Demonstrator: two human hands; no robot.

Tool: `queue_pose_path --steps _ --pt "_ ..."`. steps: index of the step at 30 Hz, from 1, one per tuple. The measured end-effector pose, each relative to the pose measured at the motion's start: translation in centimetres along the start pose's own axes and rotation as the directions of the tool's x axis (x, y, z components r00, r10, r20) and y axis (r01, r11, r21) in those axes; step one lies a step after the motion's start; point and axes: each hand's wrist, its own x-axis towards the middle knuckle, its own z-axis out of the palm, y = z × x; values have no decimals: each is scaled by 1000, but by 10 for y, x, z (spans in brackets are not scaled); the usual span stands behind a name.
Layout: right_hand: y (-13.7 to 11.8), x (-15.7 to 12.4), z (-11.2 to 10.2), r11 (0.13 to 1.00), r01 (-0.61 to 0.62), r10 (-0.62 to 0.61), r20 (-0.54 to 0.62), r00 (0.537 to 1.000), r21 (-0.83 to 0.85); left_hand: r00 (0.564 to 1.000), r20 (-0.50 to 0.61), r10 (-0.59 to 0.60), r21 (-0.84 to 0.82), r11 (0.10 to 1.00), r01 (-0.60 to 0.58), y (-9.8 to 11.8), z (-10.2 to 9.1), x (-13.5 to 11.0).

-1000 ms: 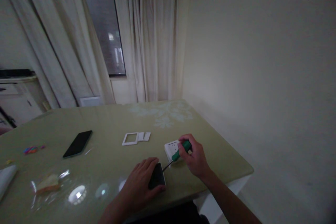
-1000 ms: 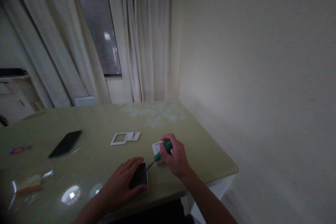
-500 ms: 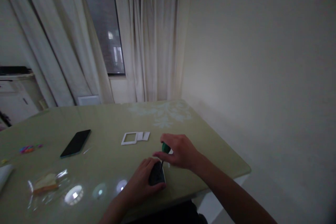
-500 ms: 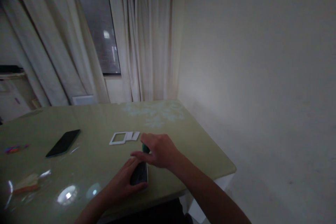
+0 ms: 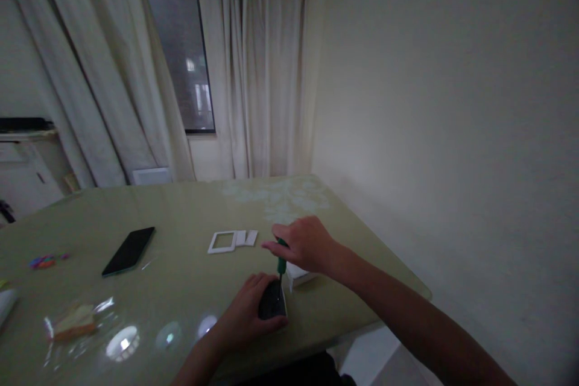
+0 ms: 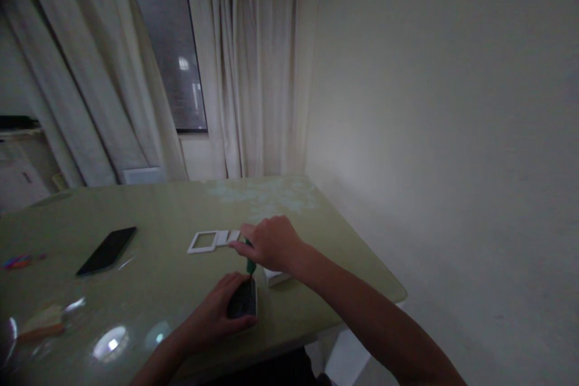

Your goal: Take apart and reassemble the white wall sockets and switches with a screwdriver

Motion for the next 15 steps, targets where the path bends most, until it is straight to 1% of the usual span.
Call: queue_pose_path --steps 1,2,3,4,5,6,8,9,10,11,13,14,15 --pt "-1 -1 -2 996 82 -83 17 996 26 1000 -4 2 -3 1000 -2 0 0 0" --pt "-2 -2 -4 977 197 -201 34 979 84 1000 -8 4 -7 1000 -4 0 0 0" --pt "-2 -4 -7 943 296 -304 36 952 150 1000 -12 7 -11 1000 -7 0 0 0" --pt "-3 -5 -9 915 351 -364 32 931 197 1000 -15 10 -15 1000 -10 0 0 0" --pt "-4 -6 -12 913 350 -364 33 931 209 1000 -16 13 -19 1000 -14 -1 -1 0" --pt "-5 -6 -14 938 296 -308 45 950 182 1000 -16 17 -22 1000 -17 -1 -1 0" --pt "-7 -6 -18 994 102 -105 71 992 47 1000 -13 22 -26 999 -23 -1 -2 1" --pt "-9 -6 -19 999 36 -35 78 996 -15 1000 -10 24 -26 999 -24 -1 -2 2" --pt "-10 -5 -21 999 35 -31 91 995 -37 1000 -7 24 -25 999 -24 -2 -3 3" --pt "-10 -4 -22 996 93 -91 107 990 -12 1000 -5 23 -23 999 -23 -2 -3 3" --pt "-12 -3 -23 964 250 -260 123 958 94 1000 -2 20 -18 1000 -20 -3 -2 4" --pt "-12 -3 -24 955 275 -288 124 950 114 1000 1 19 -16 1000 -19 -3 -2 4" --pt "-13 -3 -24 965 245 -255 128 958 92 1000 3 17 -15 1000 -17 -4 -1 4"
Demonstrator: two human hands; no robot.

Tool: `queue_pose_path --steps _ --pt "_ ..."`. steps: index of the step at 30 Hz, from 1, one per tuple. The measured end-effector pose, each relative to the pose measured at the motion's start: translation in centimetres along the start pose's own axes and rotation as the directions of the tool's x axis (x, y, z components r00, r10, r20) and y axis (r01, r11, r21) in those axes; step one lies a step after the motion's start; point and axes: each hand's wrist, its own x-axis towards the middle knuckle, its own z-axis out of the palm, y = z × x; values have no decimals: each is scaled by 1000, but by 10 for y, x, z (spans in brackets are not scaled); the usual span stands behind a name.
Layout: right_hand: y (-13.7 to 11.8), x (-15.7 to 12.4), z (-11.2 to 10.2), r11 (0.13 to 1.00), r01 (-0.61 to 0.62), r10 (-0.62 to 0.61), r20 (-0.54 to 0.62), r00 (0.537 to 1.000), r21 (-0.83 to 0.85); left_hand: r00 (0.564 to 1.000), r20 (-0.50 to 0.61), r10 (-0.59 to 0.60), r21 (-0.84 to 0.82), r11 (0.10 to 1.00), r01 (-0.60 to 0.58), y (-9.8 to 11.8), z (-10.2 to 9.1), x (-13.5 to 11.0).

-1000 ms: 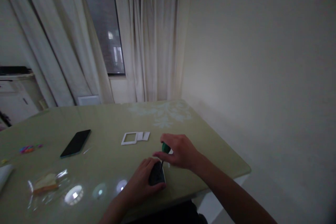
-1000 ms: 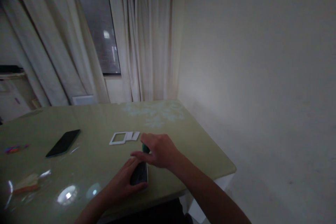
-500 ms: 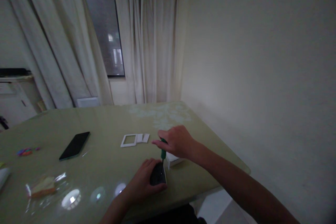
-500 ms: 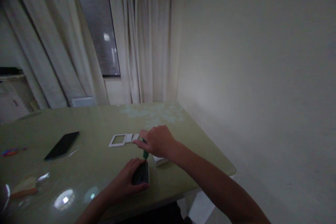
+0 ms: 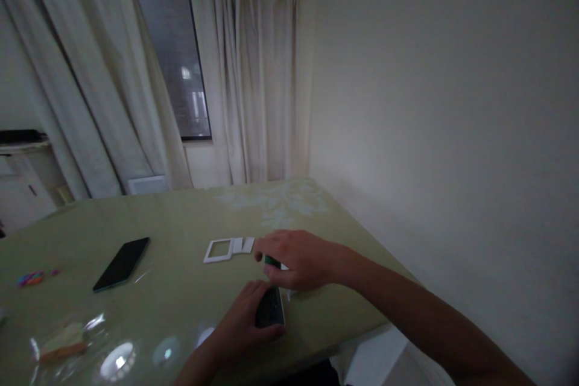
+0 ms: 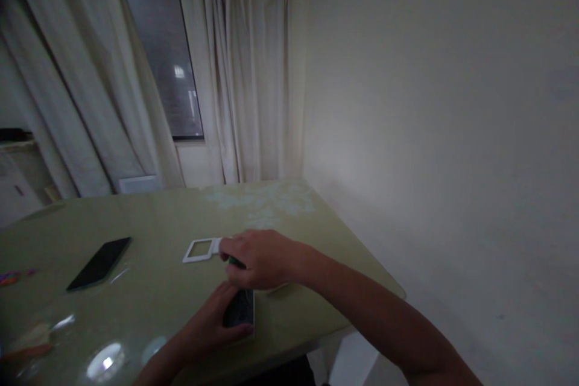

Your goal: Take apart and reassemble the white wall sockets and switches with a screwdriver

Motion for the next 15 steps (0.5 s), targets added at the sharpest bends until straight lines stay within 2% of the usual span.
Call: queue_pose_path --steps 2,3,7,8,11,12,13,15 --pt "-2 1 0 983 -150 150 -13 989 -105 1000 3 -8 1 1000 8 -1 1 -1" --pt "-4 1 1 972 -181 181 -16 983 -150 1000 4 -13 2 1000 13 -2 2 -1" --pt "-9 0 2 988 -35 31 -27 999 -150 1000 4 -28 5 1000 28 -5 3 -3" --pt "-10 -1 2 986 -57 53 -33 998 -158 1000 4 -28 6 1000 28 -5 3 -3" --pt "-9 -3 3 954 -230 225 -47 973 -194 1000 0 -30 16 999 30 -7 5 -3" --pt "-8 -4 3 959 -227 223 -42 974 -171 999 -1 -33 21 999 33 -7 5 -2" --pt "-7 -5 3 977 -172 169 -34 985 -123 999 0 -34 25 999 34 -7 5 -2" --pt "-5 -5 3 1000 -3 3 -39 999 -7 999 8 -34 30 999 33 -6 5 -1"
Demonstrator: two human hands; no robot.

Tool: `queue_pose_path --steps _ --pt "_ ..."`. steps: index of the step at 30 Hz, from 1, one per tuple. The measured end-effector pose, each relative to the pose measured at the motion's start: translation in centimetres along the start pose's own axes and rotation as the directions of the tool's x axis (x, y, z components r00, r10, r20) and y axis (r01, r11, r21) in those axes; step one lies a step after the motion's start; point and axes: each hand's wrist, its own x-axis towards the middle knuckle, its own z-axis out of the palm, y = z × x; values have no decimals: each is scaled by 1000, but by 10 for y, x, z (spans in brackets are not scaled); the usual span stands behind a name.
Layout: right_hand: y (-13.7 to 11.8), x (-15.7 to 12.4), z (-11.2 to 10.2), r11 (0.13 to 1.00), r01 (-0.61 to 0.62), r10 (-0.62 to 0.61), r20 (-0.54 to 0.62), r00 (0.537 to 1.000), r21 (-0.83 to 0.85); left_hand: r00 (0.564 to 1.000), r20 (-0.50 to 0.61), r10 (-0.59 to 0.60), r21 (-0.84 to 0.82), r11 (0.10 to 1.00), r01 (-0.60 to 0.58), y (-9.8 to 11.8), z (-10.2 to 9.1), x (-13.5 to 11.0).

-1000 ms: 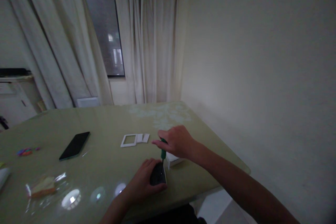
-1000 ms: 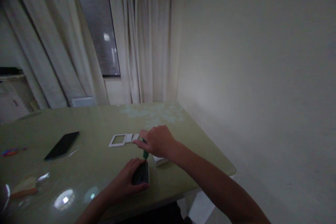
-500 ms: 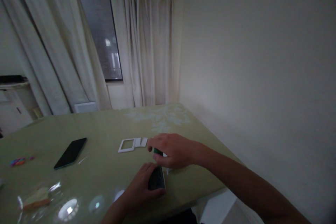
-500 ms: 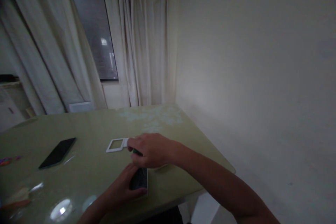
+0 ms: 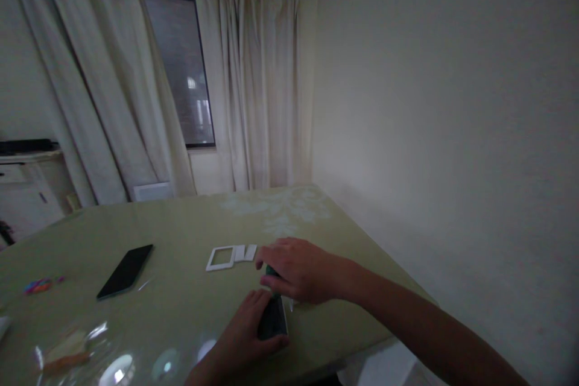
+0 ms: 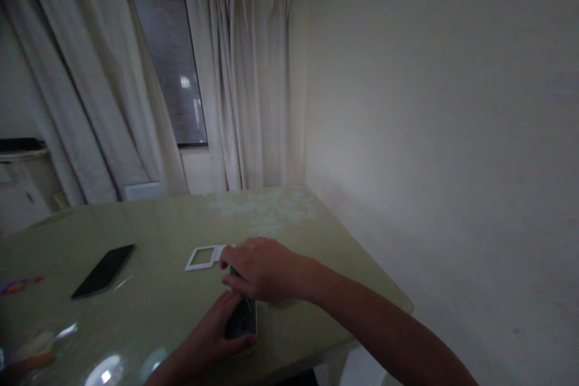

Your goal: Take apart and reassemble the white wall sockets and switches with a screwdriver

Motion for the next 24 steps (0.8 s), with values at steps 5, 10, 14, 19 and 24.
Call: queue_pose_path --steps 5,10,14,19,24 --pt "-3 5 -2 972 -178 182 11 983 -155 1000 6 1 8 1000 -1 4 -3 0" --pt "-1 6 -1 993 -49 50 5 999 -112 1000 7 -21 29 999 21 6 -3 1" --pt "4 4 0 951 -260 261 -18 965 -168 1000 4 -22 28 999 22 4 -1 2" --pt "7 5 0 989 -126 124 -28 992 -83 1000 2 -24 28 999 24 1 -1 2" --pt "6 3 6 985 -140 137 -39 990 -96 1000 -9 -26 35 999 26 -3 1 1"
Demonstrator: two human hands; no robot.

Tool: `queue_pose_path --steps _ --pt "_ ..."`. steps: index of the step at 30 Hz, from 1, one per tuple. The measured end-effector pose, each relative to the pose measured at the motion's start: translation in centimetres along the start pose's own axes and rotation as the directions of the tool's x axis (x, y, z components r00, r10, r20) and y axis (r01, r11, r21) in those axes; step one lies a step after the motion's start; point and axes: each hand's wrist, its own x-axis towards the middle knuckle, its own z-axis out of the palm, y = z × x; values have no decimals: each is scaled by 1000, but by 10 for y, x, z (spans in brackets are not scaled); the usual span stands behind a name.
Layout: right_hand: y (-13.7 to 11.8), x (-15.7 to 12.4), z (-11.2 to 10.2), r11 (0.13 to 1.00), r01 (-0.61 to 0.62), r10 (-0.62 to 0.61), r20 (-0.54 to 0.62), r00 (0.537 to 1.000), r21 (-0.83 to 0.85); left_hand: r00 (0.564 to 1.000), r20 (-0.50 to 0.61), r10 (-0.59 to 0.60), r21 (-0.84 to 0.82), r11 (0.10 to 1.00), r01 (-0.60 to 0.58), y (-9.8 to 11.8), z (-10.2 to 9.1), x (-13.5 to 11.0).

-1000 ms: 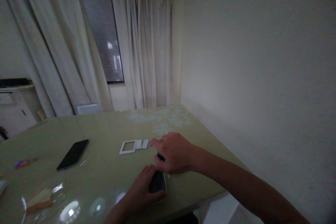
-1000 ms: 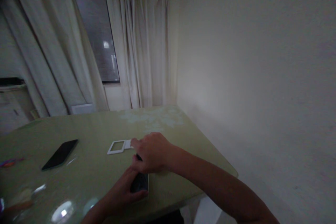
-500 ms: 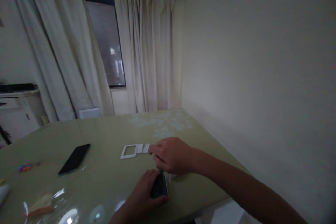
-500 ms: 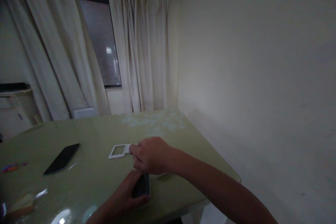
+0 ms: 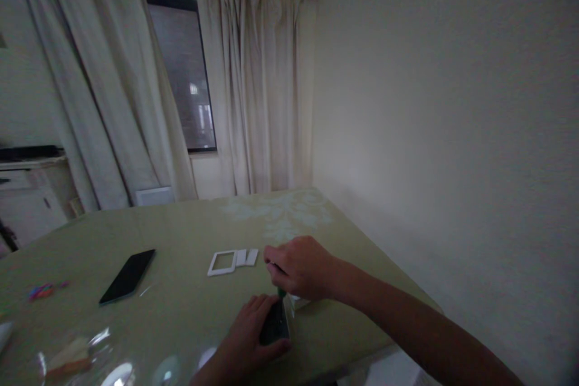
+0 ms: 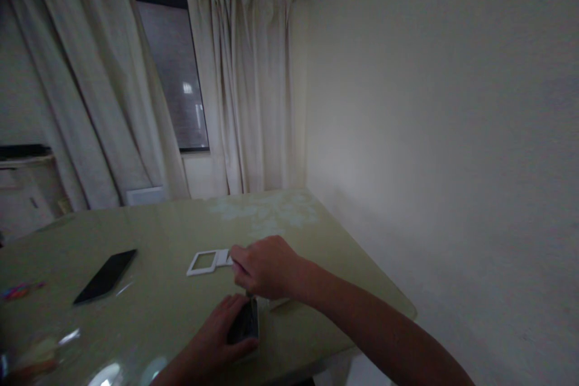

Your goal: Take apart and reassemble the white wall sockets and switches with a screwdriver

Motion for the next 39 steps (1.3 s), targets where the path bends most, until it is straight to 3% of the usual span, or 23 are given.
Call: queue_pose_path --steps 2,6,11,15,22,26,32,39 --pt "0 -1 2 996 81 -80 -25 997 41 1000 -12 1 -7 1000 -1 -1 1 0" --pt "-1 -1 2 998 -40 41 13 999 -38 997 -68 35 -46 998 -38 2 1 0" --pt "2 -2 6 994 81 -75 -74 994 76 982 -190 23 -259 963 -73 21 -3 1" --pt "5 -4 13 994 26 -15 -104 994 105 984 -176 14 -404 911 -85 31 -5 11" --pt "9 -4 16 979 6 19 -121 992 204 987 -156 -43 -475 879 -37 35 -10 25" --pt "8 -5 21 963 21 27 -171 985 269 996 -83 10 -482 875 -49 41 -16 20" --pt "4 -6 23 945 15 54 -200 978 328 989 -116 -86 -459 888 23 44 -15 22" --pt "4 -6 25 936 -18 107 -237 966 352 992 -126 -25 -453 891 -35 44 -18 18"
